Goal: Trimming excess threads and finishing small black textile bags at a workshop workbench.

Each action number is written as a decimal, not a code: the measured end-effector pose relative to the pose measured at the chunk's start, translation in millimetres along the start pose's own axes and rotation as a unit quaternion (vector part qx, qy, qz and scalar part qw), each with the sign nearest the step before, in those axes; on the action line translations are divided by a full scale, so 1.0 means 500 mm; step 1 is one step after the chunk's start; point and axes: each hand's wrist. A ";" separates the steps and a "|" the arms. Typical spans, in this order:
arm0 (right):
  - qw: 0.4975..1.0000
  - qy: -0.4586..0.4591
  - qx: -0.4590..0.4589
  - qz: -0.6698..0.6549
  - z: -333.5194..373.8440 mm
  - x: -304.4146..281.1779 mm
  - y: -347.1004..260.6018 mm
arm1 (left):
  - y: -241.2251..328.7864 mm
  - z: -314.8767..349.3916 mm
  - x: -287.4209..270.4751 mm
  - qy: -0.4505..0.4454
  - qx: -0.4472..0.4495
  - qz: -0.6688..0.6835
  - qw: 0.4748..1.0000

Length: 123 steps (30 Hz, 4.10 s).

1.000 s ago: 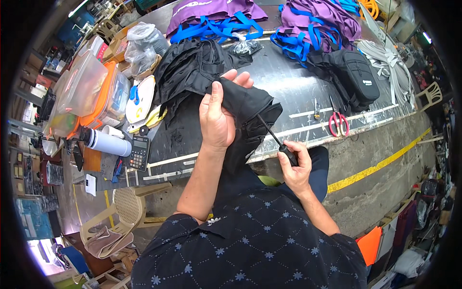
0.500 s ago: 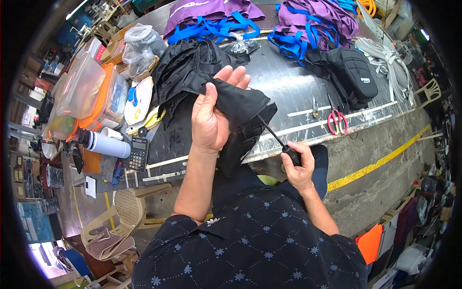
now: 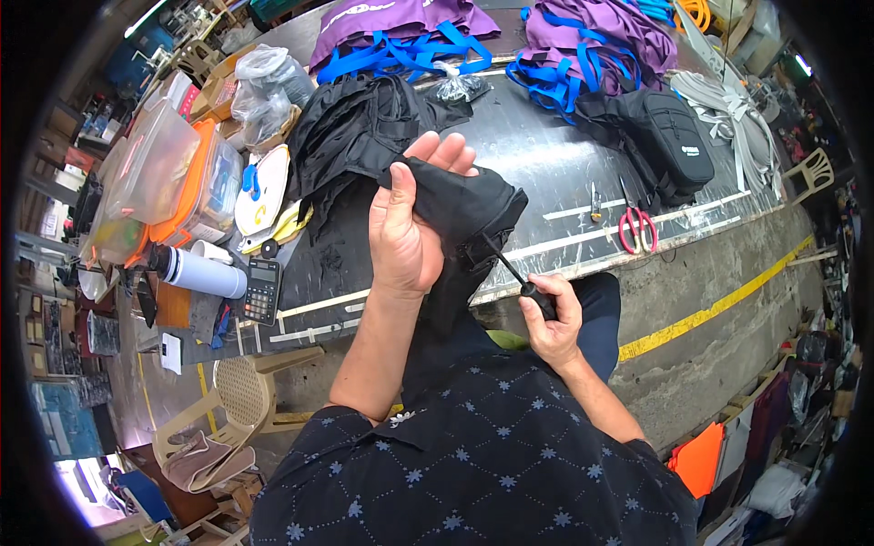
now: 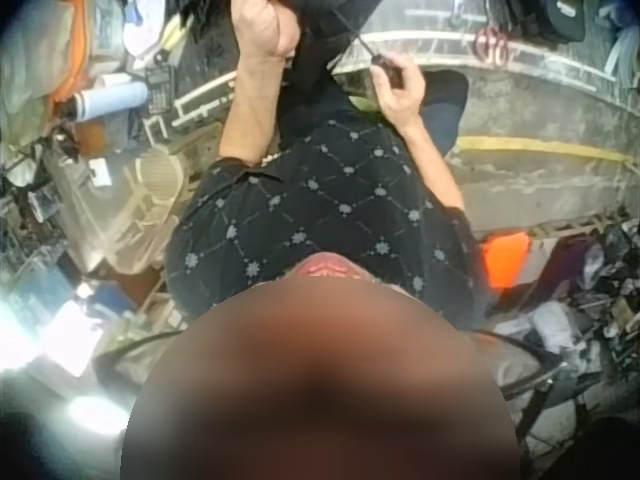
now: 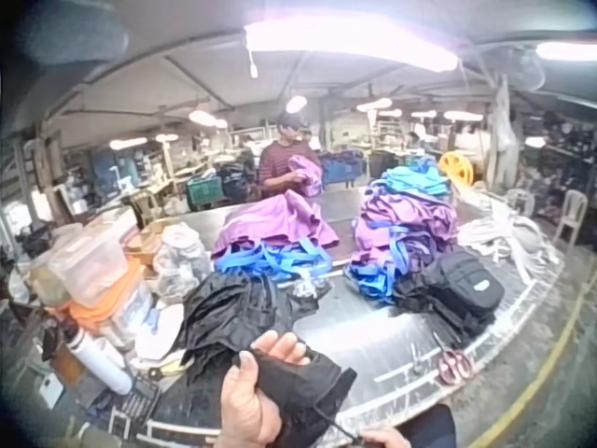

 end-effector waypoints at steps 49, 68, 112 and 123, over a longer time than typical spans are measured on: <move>0.998 0.029 0.012 -0.046 0.001 0.011 0.047 | -0.026 -0.009 0.023 0.045 -0.073 -0.063 0.994; 1.000 0.012 -0.007 0.002 0.000 -0.021 0.010 | -0.029 -0.001 0.014 -0.024 -0.028 -0.327 0.944; 0.954 0.046 0.107 -0.275 0.002 -0.010 -0.098 | -0.056 0.008 0.036 -0.006 0.028 -0.350 0.936; 0.998 -0.054 0.004 0.035 -0.012 -0.062 -0.022 | 0.015 -0.035 -0.009 0.009 -0.138 -0.196 0.971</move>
Point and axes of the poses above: each hand's wrist, its own z-axis away from the middle knuckle, its own x-axis out of the palm, y = z × x, and after that the axes turned 14 degrees about -y, right-handed
